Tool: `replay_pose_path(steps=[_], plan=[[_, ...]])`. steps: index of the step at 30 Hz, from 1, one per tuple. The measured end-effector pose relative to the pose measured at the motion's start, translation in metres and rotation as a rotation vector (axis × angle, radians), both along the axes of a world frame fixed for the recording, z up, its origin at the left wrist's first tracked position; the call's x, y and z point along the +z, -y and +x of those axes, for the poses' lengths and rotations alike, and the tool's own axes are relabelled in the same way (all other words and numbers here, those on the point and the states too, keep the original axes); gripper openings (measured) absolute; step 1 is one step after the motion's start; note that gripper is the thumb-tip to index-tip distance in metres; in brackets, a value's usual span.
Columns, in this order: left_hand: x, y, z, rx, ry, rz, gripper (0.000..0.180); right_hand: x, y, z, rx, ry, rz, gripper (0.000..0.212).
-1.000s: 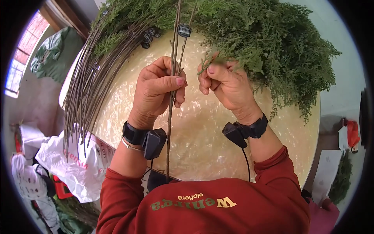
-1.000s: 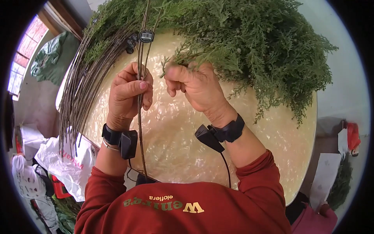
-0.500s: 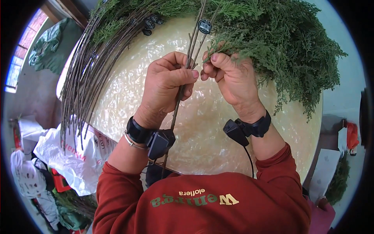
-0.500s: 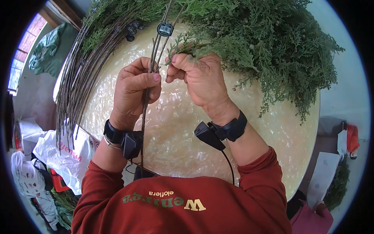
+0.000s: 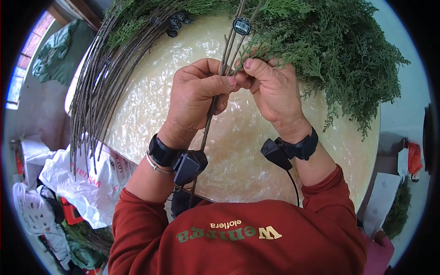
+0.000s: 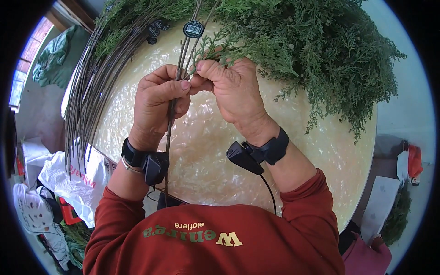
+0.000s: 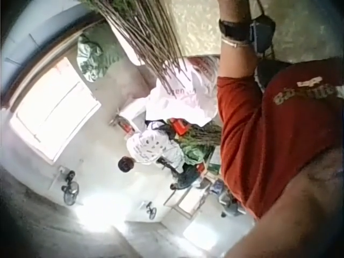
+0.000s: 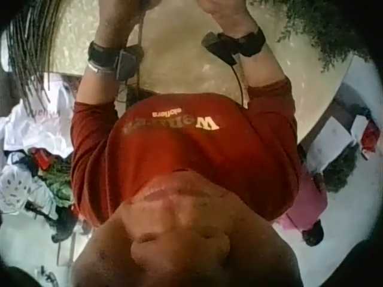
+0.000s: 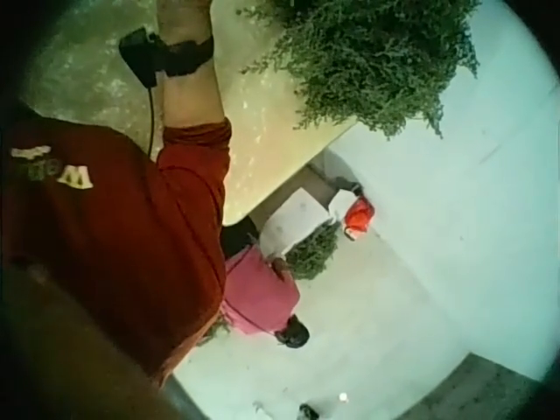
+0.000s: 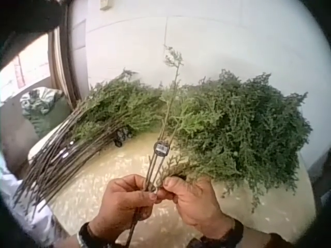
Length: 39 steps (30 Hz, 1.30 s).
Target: Attaching evergreen sprigs to wooden sticks using wire ties or small fasteners to create bundles.
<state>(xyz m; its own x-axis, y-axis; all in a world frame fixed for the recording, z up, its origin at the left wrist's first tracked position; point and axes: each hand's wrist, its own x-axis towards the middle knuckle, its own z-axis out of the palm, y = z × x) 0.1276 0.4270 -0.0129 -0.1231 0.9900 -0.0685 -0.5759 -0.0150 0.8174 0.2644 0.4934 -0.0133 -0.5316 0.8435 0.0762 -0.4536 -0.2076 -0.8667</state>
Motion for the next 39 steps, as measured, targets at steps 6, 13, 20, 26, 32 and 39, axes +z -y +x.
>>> replay_pose_path(steps=[6,13,20,26,32,39], plan=[[-0.0001,-0.0003,0.0005,-0.005,-0.025,0.028,0.010,0.0006,0.0004,0.0002,0.003,-0.003,0.025,0.011],[-0.0019,-0.0008,0.0002,0.007,-0.047,0.031,0.013,-0.0024,0.0009,-0.0004,-0.017,0.006,0.016,0.012],[-0.0020,-0.0011,0.0002,0.008,-0.073,0.049,0.015,0.0016,0.0011,0.0009,-0.019,0.081,0.099,0.010],[-0.0012,0.0007,0.0005,0.004,-0.060,0.048,0.016,0.0021,0.0035,0.0010,-0.025,0.081,0.117,0.010],[-0.0019,0.0013,0.0012,-0.005,-0.064,0.068,0.017,0.0001,0.0070,-0.0016,-0.072,0.035,0.151,0.016],[-0.0010,0.0025,0.0001,-0.015,-0.083,0.067,0.020,-0.0025,0.0072,-0.0018,-0.044,0.017,0.109,0.017]])
